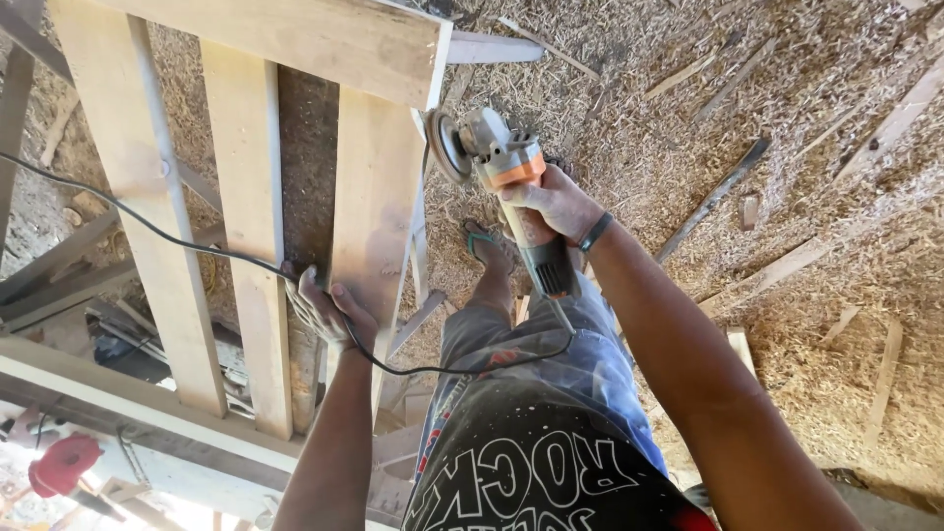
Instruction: Sanding wooden furniture slats using an angle grinder equipped with a sanding disc.
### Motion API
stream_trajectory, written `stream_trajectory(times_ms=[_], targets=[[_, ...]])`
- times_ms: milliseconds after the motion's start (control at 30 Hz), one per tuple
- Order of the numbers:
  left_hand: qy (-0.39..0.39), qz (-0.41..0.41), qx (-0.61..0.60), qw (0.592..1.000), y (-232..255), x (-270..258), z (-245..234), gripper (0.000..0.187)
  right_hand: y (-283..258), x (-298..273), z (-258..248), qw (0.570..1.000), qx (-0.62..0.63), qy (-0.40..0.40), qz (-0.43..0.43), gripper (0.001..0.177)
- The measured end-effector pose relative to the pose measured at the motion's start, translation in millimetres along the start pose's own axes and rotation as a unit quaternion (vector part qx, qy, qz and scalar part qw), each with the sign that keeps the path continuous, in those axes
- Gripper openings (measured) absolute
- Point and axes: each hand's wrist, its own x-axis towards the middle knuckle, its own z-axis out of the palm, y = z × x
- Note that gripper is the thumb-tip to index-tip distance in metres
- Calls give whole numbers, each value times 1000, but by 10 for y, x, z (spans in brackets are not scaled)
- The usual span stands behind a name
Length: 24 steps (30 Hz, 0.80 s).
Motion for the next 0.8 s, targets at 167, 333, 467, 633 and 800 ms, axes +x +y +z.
stream_trajectory(times_ms=[167, 333, 467, 633, 800], targets=[[-9, -22, -7, 1000, -58, -5, 63, 71, -68, 11, 65, 998, 50, -44, -12, 43], [-3, -3, -11, 1000, 4, 34, 62, 71, -56, 94, 82, 997, 2, -26, -78, 47], [1, 19, -2, 1000, 61, 27, -11, 71, -48, 65, 112, 999, 14, -21, -48, 47], [-1, -3, -1, 1000, -17, -12, 8, 72, -249, 33, 119, 998, 11, -39, -41, 48], [-13, -4, -8, 1000, 29, 23, 34, 72, -380, -23, 44, 999, -38, -19, 13, 51]])
